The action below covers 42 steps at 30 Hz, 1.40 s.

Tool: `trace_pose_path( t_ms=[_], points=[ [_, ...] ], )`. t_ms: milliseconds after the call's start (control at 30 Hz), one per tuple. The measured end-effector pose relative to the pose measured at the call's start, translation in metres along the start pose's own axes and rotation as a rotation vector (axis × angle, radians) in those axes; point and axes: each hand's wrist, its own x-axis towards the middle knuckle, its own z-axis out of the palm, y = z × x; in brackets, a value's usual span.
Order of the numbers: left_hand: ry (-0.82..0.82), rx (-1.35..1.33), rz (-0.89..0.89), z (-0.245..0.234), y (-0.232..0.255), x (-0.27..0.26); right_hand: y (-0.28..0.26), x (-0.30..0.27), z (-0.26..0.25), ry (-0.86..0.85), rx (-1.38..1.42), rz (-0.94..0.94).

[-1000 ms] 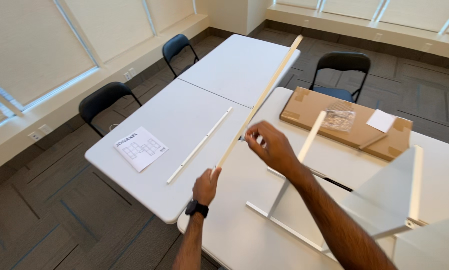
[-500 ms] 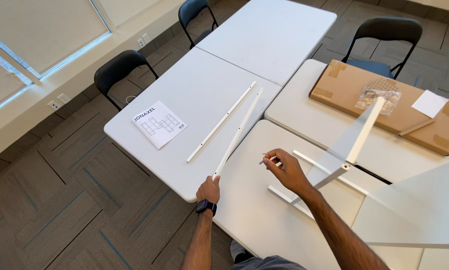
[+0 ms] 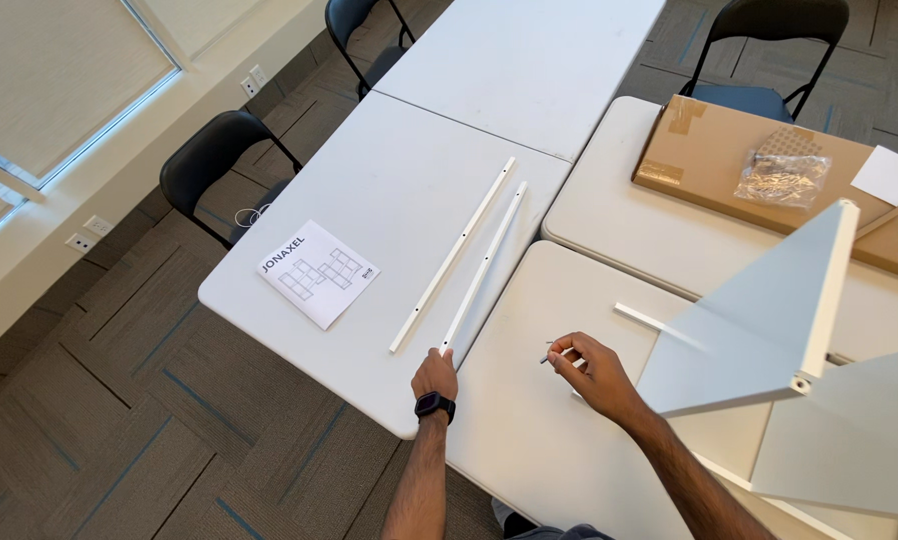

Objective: The person assembles a white modular shelving unit on a table. They insert and tighten screws into the frame using a screwdriver, attach vertical and horizontal bars, and place remaining parts on the table. The assembly progresses with multiple joints secured.

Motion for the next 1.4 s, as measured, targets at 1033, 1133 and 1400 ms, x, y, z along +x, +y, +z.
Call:
trace_pose_path(
  t_ms=[1033,1133,1400],
  points=[
    [0.342,0.329,-0.037,0.082,-0.046,0.163,0.032,0.071,0.037,-0.024,-0.118,0.275],
    [0.247,0.312,-0.083,0.081,-0.047,0.164,0.035,0.072,0.035,-0.019,-0.106,0.312],
    [0.302,0.306,-0.076,0.084,-0.052,0.170,0.040,0.074,0.031,-0.009,-0.078,0.323]
  ],
)
